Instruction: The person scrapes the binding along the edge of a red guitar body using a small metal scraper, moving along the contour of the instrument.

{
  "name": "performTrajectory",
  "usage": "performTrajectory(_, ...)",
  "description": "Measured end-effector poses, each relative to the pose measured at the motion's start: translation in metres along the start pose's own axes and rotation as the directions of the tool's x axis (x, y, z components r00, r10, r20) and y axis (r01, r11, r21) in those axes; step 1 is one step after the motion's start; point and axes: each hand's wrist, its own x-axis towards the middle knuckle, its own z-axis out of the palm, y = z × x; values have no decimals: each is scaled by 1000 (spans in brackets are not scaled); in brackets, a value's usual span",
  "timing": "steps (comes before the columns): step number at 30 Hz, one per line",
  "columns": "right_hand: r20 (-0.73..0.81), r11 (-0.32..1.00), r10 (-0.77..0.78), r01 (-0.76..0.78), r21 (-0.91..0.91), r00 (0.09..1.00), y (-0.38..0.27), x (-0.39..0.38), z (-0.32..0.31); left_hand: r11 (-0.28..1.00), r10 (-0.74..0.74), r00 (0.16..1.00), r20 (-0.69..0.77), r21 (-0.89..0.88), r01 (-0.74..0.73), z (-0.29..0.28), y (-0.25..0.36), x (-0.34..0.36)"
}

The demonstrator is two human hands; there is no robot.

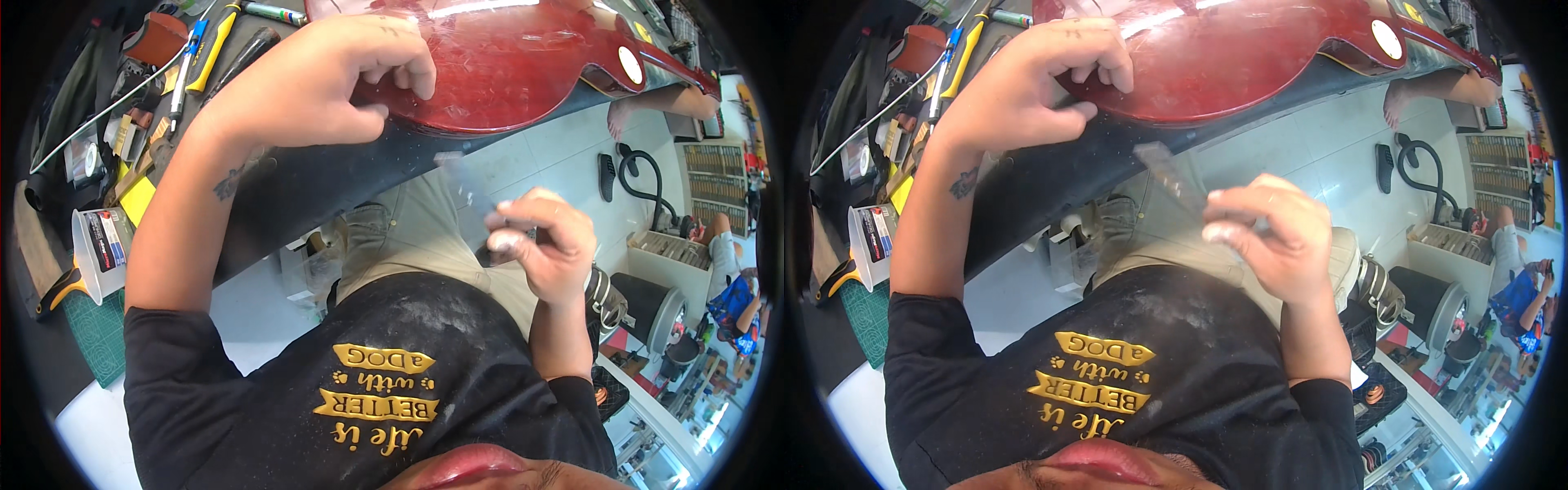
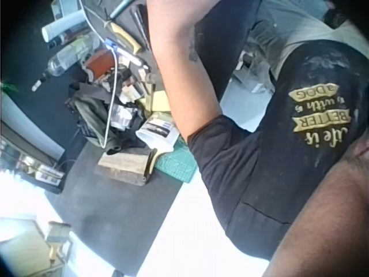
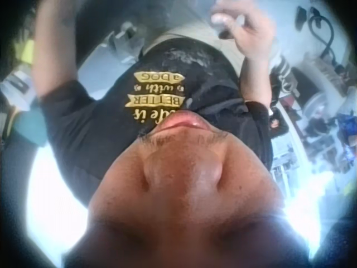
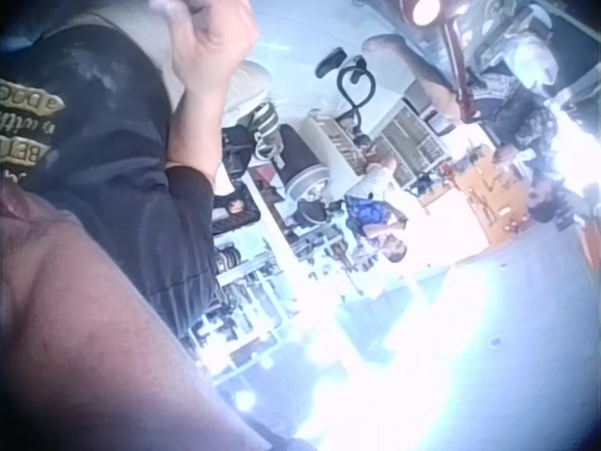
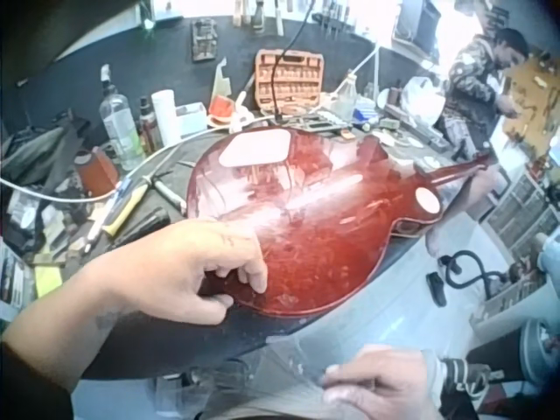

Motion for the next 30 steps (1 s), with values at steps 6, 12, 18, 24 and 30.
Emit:
performTrajectory(6,-280,988,124,-91,128,952,7,15,38,961,5,998,-56,-277,-20,-2,-10,1)
performTrajectory(12,-327,992,78,-39,123,942,14,26,68,965,-18,1000,7,-260,20,-8,3,-1)
performTrajectory(18,-272,995,53,-29,92,961,14,28,74,998,15,982,-186,-58,-26,1,6,3)
performTrajectory(24,-264,995,72,-51,86,962,12,31,82,975,55,994,-92,-211,-73,3,-5,2)
performTrajectory(30,-282,989,95,-58,138,955,8,35,92,980,57,996,-71,-185,-69,5,-5,2)
